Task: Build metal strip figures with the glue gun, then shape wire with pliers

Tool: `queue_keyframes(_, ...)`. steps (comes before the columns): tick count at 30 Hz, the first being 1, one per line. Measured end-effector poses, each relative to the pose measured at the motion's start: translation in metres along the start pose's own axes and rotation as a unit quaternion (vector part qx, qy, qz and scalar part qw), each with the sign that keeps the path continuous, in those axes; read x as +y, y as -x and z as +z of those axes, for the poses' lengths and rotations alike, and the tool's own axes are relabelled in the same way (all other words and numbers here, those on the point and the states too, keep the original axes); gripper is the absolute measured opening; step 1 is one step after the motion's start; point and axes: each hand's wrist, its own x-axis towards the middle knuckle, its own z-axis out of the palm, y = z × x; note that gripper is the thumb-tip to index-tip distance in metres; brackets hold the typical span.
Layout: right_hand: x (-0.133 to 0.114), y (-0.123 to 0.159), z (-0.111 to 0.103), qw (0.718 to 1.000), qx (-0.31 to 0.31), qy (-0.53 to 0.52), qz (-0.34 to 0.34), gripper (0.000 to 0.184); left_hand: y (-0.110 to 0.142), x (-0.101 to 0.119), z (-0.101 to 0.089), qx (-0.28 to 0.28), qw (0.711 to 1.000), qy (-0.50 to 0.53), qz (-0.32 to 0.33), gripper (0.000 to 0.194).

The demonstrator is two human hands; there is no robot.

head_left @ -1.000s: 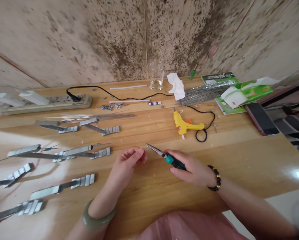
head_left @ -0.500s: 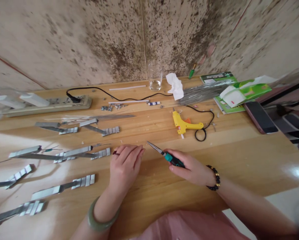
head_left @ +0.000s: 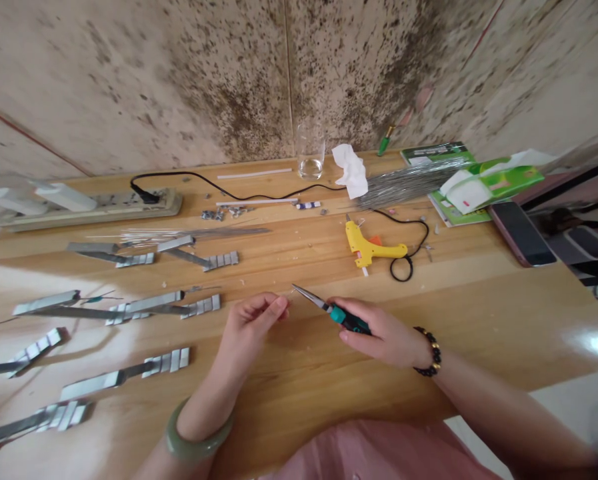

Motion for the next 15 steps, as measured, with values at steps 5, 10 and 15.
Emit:
queue_keyframes(5, 0.0003, 0.0, -0.003, 1.0, -0.015, -0.027, 0.006, 0.046, -0.0005, 0.0054, 0.0043, -0.039, 0.968, 0.215, -0.125, 0.023)
queue_keyframes(10, 0.0024, -0.0005, -0.0044, 0.995, -0.039, -0.085, 0.022, 0.047, 0.0026, 0.0078, 0.0083, -0.108, 0.929, 0.308, -0.172, 0.02)
queue_keyframes(15, 0.0025, -0.0013, -0.0044, 0.994, -0.03, -0.095, 0.034, 0.045, 0.0006, 0.0011, 0.0059, -0.053, 0.966, 0.226, -0.116, 0.024)
